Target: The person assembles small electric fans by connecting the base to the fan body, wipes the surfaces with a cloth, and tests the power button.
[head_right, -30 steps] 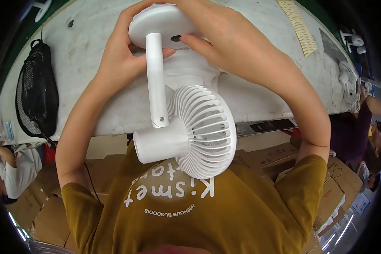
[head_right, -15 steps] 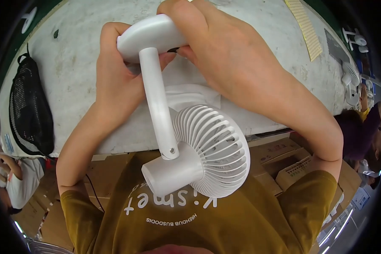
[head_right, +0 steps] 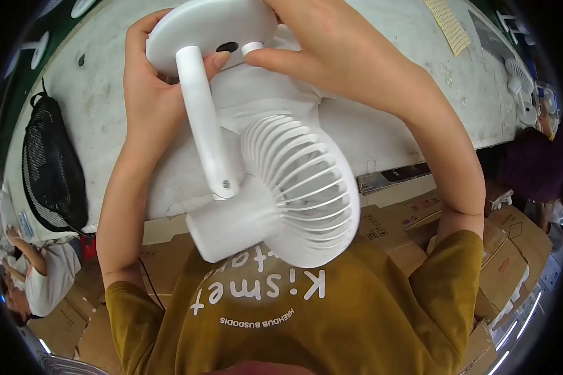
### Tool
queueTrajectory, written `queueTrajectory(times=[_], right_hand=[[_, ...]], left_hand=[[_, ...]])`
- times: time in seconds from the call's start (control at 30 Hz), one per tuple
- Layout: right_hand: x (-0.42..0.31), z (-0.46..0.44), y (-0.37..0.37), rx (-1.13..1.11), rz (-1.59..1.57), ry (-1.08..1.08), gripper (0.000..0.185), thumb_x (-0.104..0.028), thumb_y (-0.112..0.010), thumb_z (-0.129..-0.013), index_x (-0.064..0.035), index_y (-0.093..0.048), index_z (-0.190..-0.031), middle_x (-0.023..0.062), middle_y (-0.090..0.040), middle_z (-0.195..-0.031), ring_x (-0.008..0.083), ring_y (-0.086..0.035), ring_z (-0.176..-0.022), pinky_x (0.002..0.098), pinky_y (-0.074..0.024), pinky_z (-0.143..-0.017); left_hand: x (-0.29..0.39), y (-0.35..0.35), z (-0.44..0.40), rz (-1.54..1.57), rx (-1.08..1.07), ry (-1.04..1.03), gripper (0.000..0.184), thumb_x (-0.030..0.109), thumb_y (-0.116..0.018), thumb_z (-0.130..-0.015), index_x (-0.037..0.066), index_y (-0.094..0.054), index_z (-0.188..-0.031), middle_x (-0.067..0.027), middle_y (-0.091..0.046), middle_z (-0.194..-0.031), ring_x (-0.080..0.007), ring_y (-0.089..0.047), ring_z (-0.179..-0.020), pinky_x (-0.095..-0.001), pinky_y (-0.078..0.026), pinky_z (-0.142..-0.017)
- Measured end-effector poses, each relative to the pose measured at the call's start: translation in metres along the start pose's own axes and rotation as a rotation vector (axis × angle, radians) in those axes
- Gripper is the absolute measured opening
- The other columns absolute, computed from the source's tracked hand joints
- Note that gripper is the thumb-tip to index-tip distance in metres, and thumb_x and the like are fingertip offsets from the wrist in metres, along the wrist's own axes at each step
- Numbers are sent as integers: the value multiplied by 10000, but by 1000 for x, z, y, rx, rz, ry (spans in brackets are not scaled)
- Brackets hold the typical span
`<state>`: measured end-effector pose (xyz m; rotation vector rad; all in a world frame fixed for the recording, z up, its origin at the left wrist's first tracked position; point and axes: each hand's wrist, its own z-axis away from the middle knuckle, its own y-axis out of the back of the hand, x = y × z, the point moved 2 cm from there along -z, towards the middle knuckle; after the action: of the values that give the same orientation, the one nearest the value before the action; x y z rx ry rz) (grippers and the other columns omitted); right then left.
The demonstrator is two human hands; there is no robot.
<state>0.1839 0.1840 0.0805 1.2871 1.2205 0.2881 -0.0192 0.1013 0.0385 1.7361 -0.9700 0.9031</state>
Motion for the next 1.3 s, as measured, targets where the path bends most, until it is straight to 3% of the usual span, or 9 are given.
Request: queueTrajectory(times=[0.17, 0.4, 0.57, 0.7, 0.9, 1.07, 1.3], right_hand=[[9, 2, -11, 77, -188, 5, 549, -128, -780, -851, -1, -566, -1340, 148, -678, -1188, 234, -657, -991, 346, -530, -856], [-15, -9, -7, 92, -87, 85, 540, -111, -763, -856, -24, -563, -1351, 125, -695, -1157, 226, -670, -944, 337, -532, -812], [-34, -13, 1, -24, -70, -144, 519, -78, -721, -879, -97, -533, -1363, 97, -698, -1136, 252, -681, -881, 343, -531, -762], [-38, -11, -6, -7, -18, -200, 502, -69, -713, -884, -104, -503, -1339, 108, -691, -1116, 281, -688, -866, 383, -534, -745], [-32, -10, -15, 21, -33, -203, 519, -48, -714, -882, -100, -463, -1333, 119, -681, -1085, 315, -699, -872, 400, -547, -736], [-21, -8, -16, 30, -67, -214, 526, -67, -730, -877, -60, -476, -1338, 130, -667, -1181, 300, -699, -885, 389, -553, -766], [-23, -9, 7, -39, -23, -83, 551, -72, -739, -868, -58, -476, -1352, 133, -659, -1199, 291, -688, -928, 387, -545, -812]], left_hand=[[-7, 4, -1, -23, -21, -30, 722, 171, -887, -757, 82, -449, -1324, -150, -674, -1098, -279, -694, -941, -364, -571, -776], [-2, 6, 0, -32, -47, 1, 676, 182, -907, -732, 69, -509, -1267, -125, -691, -1052, -232, -693, -887, -332, -567, -749], [1, 9, 1, -50, -97, 87, 570, 203, -901, -749, 60, -539, -1165, -91, -704, -915, -186, -672, -770, -298, -544, -679], [6, 7, 6, 7, -76, 201, 520, 208, -886, -776, 52, -518, -1108, -82, -685, -858, -168, -645, -708, -290, -527, -638], [11, 5, 8, -167, 24, 77, 494, 205, -856, -814, 42, -476, -1085, -60, -643, -798, -148, -609, -633, -280, -505, -570], [10, 0, 3, -272, 17, 24, 508, 206, -862, -801, 37, -484, -1096, -68, -645, -786, -167, -618, -613, -287, -504, -552], [2, 5, -2, -194, -14, -68, 541, 194, -885, -747, 43, -510, -1106, -89, -670, -799, -210, -663, -637, -313, -520, -559]])
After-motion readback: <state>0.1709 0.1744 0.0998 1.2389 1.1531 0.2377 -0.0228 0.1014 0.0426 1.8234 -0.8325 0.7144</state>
